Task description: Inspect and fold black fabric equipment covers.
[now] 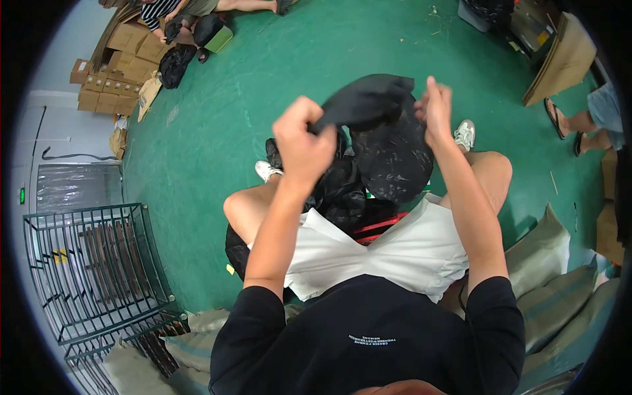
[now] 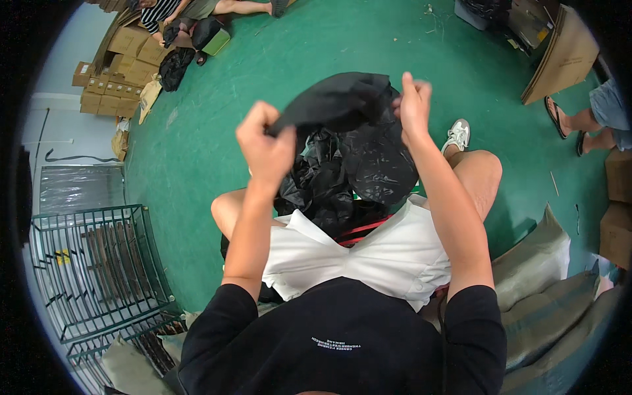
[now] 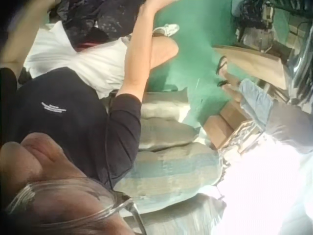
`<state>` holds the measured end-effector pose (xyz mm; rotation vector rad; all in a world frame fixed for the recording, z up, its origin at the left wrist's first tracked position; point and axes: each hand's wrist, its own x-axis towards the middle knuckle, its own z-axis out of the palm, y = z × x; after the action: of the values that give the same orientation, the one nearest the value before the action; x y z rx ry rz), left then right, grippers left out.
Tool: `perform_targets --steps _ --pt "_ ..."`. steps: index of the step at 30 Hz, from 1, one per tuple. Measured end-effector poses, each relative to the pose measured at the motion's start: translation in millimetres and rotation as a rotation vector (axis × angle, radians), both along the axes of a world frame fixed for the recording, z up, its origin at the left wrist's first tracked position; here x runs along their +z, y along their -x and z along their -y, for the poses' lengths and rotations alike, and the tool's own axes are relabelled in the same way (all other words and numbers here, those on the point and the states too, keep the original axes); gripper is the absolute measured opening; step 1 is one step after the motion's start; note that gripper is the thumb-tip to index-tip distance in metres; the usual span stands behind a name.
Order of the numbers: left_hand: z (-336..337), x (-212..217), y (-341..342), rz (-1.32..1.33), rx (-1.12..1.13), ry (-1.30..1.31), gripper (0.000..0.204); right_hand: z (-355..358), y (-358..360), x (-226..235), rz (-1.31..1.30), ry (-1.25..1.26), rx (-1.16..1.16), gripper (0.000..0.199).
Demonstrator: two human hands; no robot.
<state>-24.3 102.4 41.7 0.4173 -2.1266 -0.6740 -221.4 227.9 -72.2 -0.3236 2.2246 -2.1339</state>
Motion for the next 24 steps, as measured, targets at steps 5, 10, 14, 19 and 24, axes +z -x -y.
perform_targets --steps 5,10,14,19,24 --pt "-83 -42 -11 0.062 -0.41 0.089 0.022 -32 -69 15 1.268 0.211 0.326 0.039" --pt "-130 -79 -49 0.441 -0.689 0.146 0.023 -46 -51 -14 1.337 0.172 0.437 0.042" --pt "-98 -73 -66 0.522 -1.021 -0.284 0.025 -76 -43 -38 1.342 0.15 0.493 0.044" --pt "-18 -137 -49 0.2 -0.369 -1.099 0.013 -91 -21 -48 1.213 0.15 0.328 0.047" --pt "54 -111 -101 0.026 -0.422 -1.792 0.072 -21 -97 -68 1.148 0.223 0.345 0.05"
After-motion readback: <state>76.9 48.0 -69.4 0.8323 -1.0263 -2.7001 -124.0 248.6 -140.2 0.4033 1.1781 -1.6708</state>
